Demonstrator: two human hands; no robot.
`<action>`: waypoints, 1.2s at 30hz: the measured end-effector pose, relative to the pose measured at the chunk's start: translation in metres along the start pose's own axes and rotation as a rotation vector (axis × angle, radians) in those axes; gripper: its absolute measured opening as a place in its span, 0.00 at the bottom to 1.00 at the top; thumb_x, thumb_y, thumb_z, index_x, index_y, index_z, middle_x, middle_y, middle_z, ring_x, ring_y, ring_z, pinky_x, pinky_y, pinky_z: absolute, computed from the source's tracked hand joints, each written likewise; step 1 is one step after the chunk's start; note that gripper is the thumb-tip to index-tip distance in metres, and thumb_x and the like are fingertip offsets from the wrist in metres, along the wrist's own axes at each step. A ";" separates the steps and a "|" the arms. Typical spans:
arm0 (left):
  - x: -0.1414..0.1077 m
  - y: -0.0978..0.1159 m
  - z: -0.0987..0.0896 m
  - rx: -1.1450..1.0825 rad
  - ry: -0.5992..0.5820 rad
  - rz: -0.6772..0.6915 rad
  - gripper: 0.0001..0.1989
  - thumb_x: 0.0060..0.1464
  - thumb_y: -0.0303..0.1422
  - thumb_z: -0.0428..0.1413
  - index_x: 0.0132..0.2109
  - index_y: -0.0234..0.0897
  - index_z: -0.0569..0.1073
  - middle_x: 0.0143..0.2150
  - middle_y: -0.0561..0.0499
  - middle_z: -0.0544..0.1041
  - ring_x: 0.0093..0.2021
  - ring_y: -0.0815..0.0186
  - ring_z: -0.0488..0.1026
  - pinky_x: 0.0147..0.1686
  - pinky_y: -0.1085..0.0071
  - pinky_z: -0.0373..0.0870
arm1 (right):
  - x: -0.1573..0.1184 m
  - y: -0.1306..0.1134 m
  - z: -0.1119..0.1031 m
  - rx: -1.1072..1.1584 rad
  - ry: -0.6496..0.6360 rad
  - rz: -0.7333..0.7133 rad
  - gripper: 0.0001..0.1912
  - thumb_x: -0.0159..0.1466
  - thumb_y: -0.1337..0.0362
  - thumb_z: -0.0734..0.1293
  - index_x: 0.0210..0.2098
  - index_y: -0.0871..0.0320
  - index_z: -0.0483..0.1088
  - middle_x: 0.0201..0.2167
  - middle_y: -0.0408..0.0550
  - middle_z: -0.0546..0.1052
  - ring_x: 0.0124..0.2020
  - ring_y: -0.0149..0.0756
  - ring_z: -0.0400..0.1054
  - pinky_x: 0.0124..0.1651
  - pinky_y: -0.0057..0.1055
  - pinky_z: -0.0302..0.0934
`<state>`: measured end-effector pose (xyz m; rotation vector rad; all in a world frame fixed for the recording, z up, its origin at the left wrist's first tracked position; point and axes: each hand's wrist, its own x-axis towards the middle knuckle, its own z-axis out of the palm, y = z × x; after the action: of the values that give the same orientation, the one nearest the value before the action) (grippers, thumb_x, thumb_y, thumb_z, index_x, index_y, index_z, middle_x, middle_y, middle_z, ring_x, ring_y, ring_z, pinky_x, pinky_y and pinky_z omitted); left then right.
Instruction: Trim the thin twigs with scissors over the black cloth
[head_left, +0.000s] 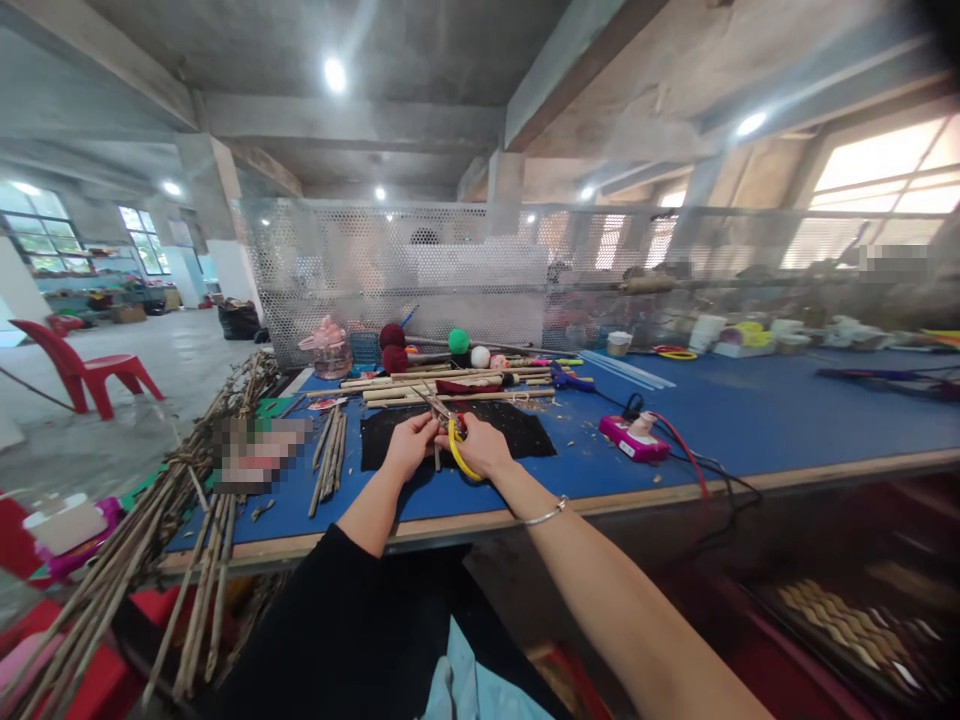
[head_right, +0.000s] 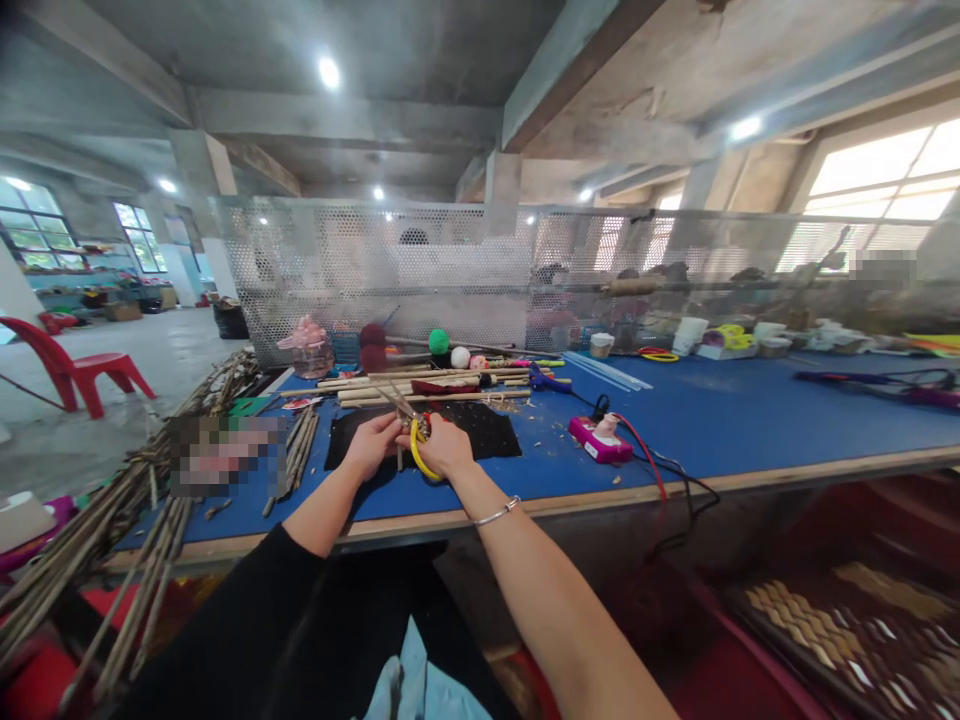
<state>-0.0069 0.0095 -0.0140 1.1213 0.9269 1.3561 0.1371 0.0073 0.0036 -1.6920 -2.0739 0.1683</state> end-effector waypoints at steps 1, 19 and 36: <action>0.000 0.000 0.000 -0.001 0.001 0.001 0.22 0.40 0.38 0.61 0.44 0.32 0.74 0.30 0.48 0.76 0.25 0.72 0.69 0.27 0.74 0.69 | -0.001 0.000 0.000 -0.016 0.001 0.008 0.29 0.52 0.39 0.60 0.38 0.57 0.64 0.35 0.51 0.75 0.38 0.43 0.70 0.34 0.30 0.56; 0.004 -0.004 -0.001 0.057 0.017 -0.027 0.17 0.44 0.35 0.58 0.43 0.33 0.74 0.30 0.48 0.76 0.23 0.72 0.69 0.25 0.75 0.67 | -0.004 0.001 0.000 -0.075 -0.003 0.077 0.32 0.50 0.37 0.60 0.39 0.57 0.68 0.37 0.54 0.75 0.38 0.44 0.70 0.37 0.31 0.58; 0.004 -0.003 -0.001 0.037 0.065 -0.033 0.22 0.36 0.35 0.63 0.42 0.33 0.74 0.31 0.49 0.76 0.24 0.72 0.70 0.25 0.76 0.67 | -0.005 0.003 0.000 -0.063 0.021 0.080 0.29 0.53 0.37 0.57 0.37 0.55 0.70 0.36 0.52 0.76 0.38 0.42 0.70 0.36 0.30 0.58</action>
<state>-0.0070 0.0141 -0.0166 1.0902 1.0174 1.3604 0.1404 0.0032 0.0007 -1.8075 -2.0169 0.1111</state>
